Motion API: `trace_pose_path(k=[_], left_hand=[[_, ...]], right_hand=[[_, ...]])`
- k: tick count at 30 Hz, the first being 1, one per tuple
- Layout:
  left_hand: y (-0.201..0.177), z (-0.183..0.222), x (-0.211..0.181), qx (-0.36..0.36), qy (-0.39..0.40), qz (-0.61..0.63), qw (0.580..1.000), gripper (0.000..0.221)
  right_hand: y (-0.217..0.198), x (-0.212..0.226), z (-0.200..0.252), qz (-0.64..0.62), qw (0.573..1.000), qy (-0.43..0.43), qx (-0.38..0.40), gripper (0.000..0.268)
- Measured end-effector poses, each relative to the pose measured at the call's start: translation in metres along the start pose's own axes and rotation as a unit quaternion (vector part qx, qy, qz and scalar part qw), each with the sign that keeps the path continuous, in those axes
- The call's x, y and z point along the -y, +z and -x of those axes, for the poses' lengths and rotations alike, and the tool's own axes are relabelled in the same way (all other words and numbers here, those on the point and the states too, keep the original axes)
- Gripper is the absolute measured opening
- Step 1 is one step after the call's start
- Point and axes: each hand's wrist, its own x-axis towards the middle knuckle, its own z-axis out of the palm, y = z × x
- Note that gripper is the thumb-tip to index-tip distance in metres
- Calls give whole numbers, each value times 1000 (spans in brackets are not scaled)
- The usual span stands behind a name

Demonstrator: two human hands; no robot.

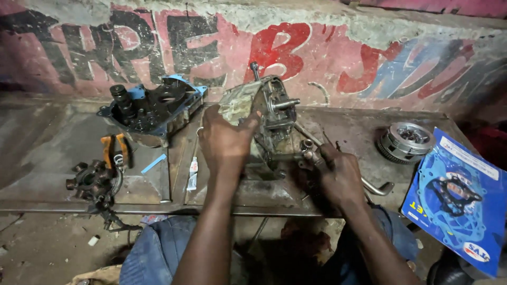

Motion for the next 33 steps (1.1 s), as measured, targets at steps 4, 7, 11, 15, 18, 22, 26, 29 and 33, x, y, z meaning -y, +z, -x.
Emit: trace_pose_path(k=[4,7,11,15,18,22,26,29,33], left_hand=[[6,1,4,11,-23,-14,1000,86],[9,-1,12,14,-31,-14,999,88],[11,-12,13,7,-16,-24,1000,89],[7,-13,12,-8,9,-38,999,88],[3,-9,9,-9,11,-44,999,87],[2,-10,8,2,-3,-46,999,89],[6,-15,20,-1,-6,-55,998,89],[-2,-4,6,10,-6,-44,999,89],[0,-4,11,2,-6,-41,999,91]], right_hand=[[-3,-1,-2,-73,991,107,17,21],[-6,4,-2,-71,993,92,36,17],[-7,13,-1,-16,999,36,32,12],[-6,13,-1,-14,1000,25,14,10],[0,8,-2,-57,997,54,15,11],[11,-9,-3,-62,997,-19,-35,11],[20,-19,-2,-72,993,-72,-58,13],[26,-30,-4,-60,993,-85,-64,25],[22,-23,-2,-68,993,-60,-75,9]])
